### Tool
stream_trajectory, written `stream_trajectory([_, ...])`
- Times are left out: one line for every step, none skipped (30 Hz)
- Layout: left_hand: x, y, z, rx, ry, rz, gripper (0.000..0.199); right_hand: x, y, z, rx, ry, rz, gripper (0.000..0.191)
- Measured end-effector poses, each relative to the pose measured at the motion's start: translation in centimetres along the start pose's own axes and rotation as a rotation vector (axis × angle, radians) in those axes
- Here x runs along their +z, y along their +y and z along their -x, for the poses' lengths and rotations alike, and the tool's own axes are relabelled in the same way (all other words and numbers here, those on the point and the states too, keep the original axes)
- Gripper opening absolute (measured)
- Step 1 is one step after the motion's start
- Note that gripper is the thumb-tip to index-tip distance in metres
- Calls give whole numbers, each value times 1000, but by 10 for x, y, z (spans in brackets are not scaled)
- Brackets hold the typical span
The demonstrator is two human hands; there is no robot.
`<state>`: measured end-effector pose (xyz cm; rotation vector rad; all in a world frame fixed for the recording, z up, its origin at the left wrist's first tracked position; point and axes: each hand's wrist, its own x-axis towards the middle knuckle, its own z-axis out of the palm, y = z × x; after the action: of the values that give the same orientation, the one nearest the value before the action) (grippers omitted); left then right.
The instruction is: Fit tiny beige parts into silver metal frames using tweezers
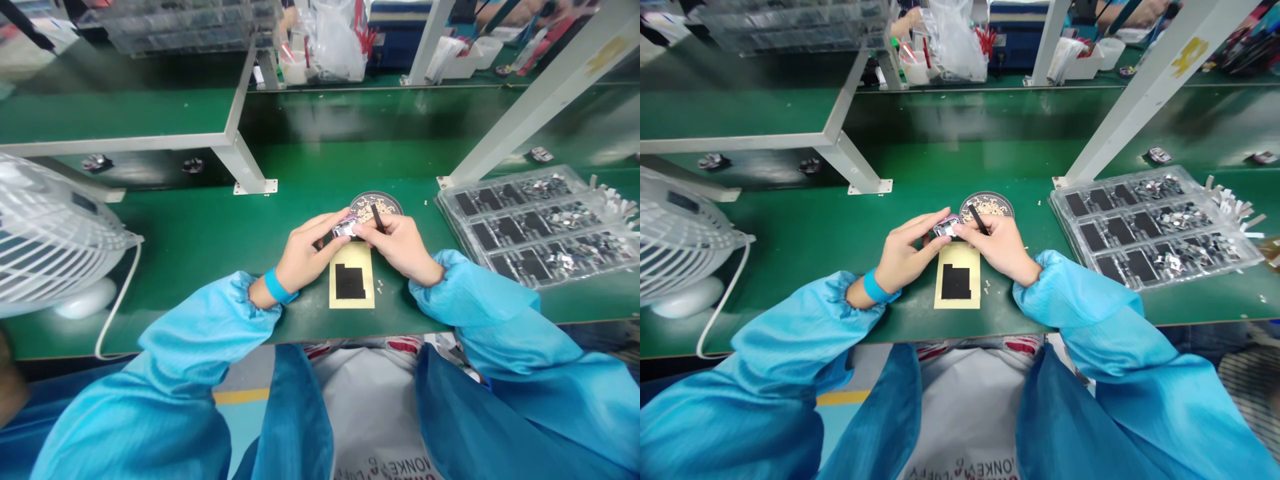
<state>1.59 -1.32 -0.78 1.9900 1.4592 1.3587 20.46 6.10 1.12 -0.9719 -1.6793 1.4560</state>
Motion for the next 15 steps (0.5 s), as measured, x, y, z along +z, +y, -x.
stream_trajectory([0,0,0,4,4,-2,44,0,0,0,-2,1,-2,43])
stream_trajectory([0,0,0,7,10,-4,44,0,-1,0,-5,3,-5,43])
stream_trajectory([1,-1,0,9,18,-4,44,0,-1,1,-8,4,-8,43])
stream_trajectory([1,-1,1,8,26,-3,45,0,-2,1,-11,4,-12,42])
stream_trajectory([1,-1,1,7,34,-2,45,0,-2,1,-16,4,-15,42])
stream_trajectory([1,-2,1,3,40,-1,45,0,-2,1,-20,5,-17,42])
stream_trajectory([1,-2,1,0,44,0,45,0,-2,1,-22,6,-18,42])
stream_trajectory([1,-2,1,-1,46,1,45,0,-2,1,-21,8,-18,42])
stream_trajectory([1,-2,1,1,45,2,45,0,-2,1,-17,10,-17,43])
stream_trajectory([1,-3,1,6,44,1,45,1,-2,1,-10,12,-16,43])
stream_trajectory([1,-3,1,14,42,1,44,1,-1,1,-2,13,-16,43])
stream_trajectory([1,-3,1,22,41,0,44,1,-1,1,5,16,-17,44])
stream_trajectory([1,-3,1,30,39,-1,45,1,0,1,10,19,-20,44])
stream_trajectory([1,-2,1,36,38,-3,45,1,0,1,13,23,-24,44])
stream_trajectory([0,-2,1,41,36,-6,45,1,0,1,13,25,-29,45])
